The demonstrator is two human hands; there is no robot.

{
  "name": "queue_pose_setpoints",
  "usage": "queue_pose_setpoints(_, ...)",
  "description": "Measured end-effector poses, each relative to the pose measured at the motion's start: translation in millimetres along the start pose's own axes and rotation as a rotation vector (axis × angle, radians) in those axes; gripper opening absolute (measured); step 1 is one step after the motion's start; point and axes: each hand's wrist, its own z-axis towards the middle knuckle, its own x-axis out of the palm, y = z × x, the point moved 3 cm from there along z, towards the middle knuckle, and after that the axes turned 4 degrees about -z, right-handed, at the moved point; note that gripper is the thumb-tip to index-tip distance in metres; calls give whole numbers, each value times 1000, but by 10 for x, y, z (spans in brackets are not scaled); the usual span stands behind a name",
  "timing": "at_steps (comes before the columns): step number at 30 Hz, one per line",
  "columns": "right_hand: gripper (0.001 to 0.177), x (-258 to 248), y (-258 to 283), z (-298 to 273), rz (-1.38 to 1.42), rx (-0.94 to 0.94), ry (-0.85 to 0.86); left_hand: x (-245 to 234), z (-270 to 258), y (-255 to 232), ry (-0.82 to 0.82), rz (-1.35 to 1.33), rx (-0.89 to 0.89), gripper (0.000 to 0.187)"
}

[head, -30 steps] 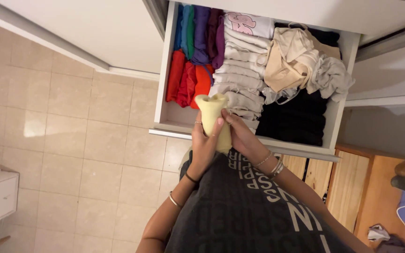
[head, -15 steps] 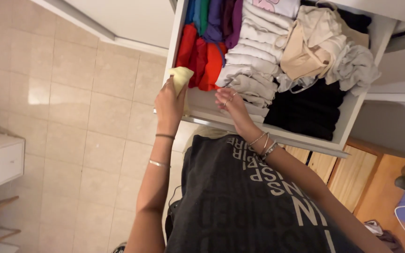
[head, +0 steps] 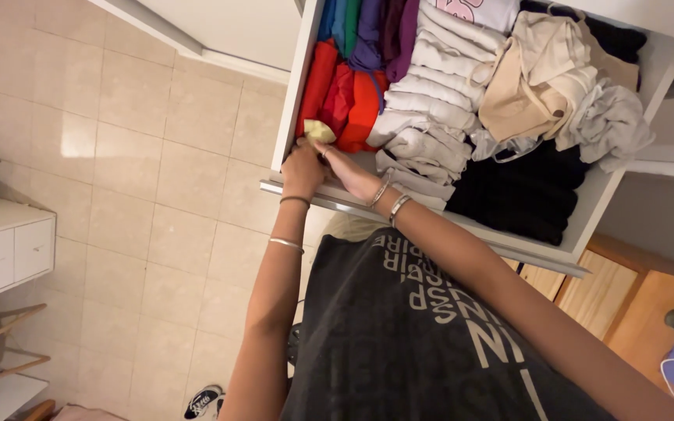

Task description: Folding and organizing various items of clothing into a dresser drawer.

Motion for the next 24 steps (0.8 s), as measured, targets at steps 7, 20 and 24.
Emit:
queue_pose_setpoints(7,80,14,121,72,-303,-93,-50,-170,22,-2,234,-144,-2,65)
queue_pose_setpoints(20,60,25,449,-240,-1211,-638,-299,-1241,-538,-571,566,102,155,30)
queue_pose_setpoints(24,64,57,485,-408,-1355,-703,-263,-1440,-404,-621,265,124,226,26)
